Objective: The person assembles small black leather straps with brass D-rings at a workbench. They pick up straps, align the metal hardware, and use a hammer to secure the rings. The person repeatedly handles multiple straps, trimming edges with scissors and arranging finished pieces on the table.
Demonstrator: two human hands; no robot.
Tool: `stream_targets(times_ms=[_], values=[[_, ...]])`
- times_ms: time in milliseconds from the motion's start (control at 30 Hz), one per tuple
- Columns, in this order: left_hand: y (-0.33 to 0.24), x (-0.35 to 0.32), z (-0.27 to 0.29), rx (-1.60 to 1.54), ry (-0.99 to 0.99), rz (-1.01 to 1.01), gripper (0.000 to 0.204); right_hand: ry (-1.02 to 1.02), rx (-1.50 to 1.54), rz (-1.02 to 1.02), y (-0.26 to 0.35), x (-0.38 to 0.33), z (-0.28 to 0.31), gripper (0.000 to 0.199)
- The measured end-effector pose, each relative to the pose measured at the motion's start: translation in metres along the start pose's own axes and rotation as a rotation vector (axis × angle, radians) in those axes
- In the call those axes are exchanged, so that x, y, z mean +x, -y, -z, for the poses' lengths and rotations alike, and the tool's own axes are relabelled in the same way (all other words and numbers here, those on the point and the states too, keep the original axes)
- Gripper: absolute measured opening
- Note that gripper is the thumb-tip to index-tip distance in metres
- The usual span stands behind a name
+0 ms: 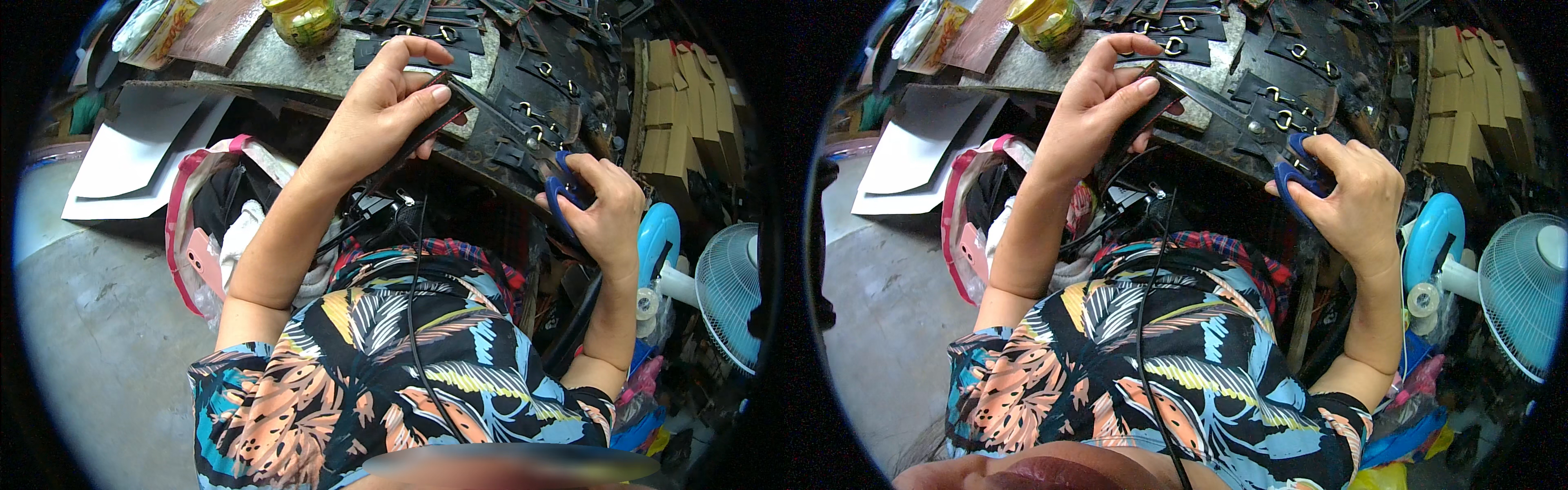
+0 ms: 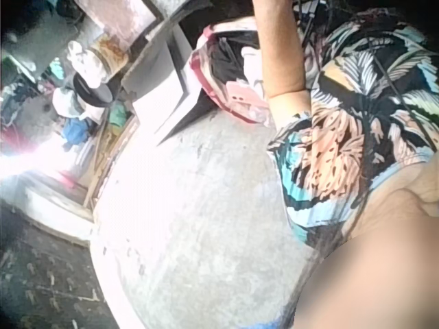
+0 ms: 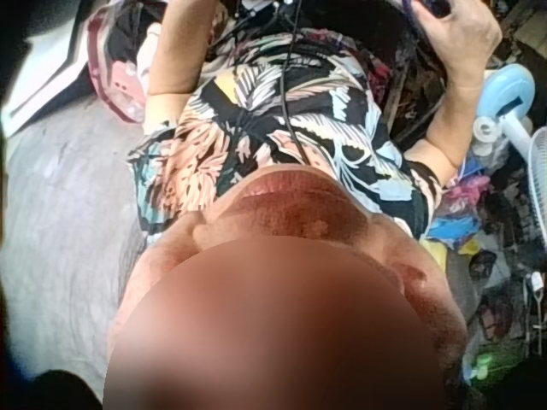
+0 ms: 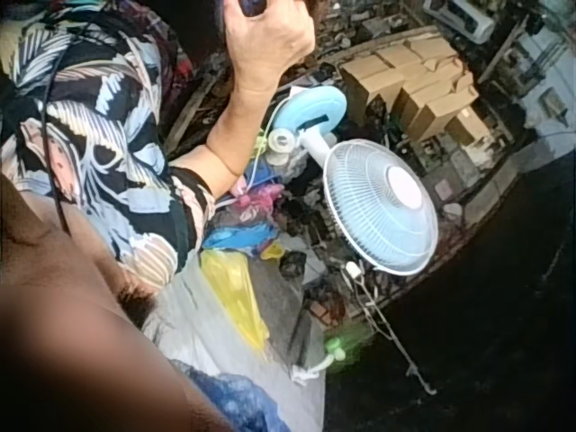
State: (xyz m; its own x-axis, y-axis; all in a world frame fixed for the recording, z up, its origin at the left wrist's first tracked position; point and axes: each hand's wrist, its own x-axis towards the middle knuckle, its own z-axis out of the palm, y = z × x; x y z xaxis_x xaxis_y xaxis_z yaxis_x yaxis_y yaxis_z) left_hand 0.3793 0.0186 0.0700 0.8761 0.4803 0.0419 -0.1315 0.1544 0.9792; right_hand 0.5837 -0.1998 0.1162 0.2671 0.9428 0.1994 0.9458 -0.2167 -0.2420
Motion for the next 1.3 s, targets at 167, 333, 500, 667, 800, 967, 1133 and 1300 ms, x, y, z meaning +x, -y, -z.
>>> stream_targets(times_ms=[167, 333, 500, 667, 800, 967, 1133, 1300], values=[[-0.008, -0.01, 0.004, 0.038, -0.041, -0.009, 0.035, 0.04, 0.085, 0.031, 0.006, 0.006, -0.007, 0.039], [-0.013, -0.021, 0.009, 0.057, -0.065, -0.009, 0.038, 0.019, 0.005, 0.114, 0.015, 0.009, -0.008, 0.044], [-0.015, -0.032, 0.013, 0.063, -0.089, 0.025, 0.039, 0.031, 0.036, 0.228, 0.018, 0.012, -0.015, 0.044], [-0.013, -0.037, 0.017, 0.116, -0.075, 0.04, 0.04, 0.023, 0.026, 0.28, 0.016, 0.009, -0.019, 0.044], [-0.008, -0.037, 0.018, 0.103, -0.083, 0.048, 0.049, 0.039, 0.139, 0.197, 0.016, 0.006, -0.022, 0.037], [-0.006, -0.036, 0.019, -0.011, -0.075, 0.059, 0.043, 0.113, 0.454, -0.184, 0.012, -0.002, -0.023, 0.028], [-0.005, -0.031, 0.018, -0.077, -0.08, 0.135, 0.031, 0.149, 0.528, -0.265, 0.007, -0.011, -0.027, 0.031], [-0.005, -0.024, 0.017, -0.056, -0.067, 0.14, 0.026, 0.233, 0.616, -0.322, 0.007, -0.02, -0.02, 0.033]])
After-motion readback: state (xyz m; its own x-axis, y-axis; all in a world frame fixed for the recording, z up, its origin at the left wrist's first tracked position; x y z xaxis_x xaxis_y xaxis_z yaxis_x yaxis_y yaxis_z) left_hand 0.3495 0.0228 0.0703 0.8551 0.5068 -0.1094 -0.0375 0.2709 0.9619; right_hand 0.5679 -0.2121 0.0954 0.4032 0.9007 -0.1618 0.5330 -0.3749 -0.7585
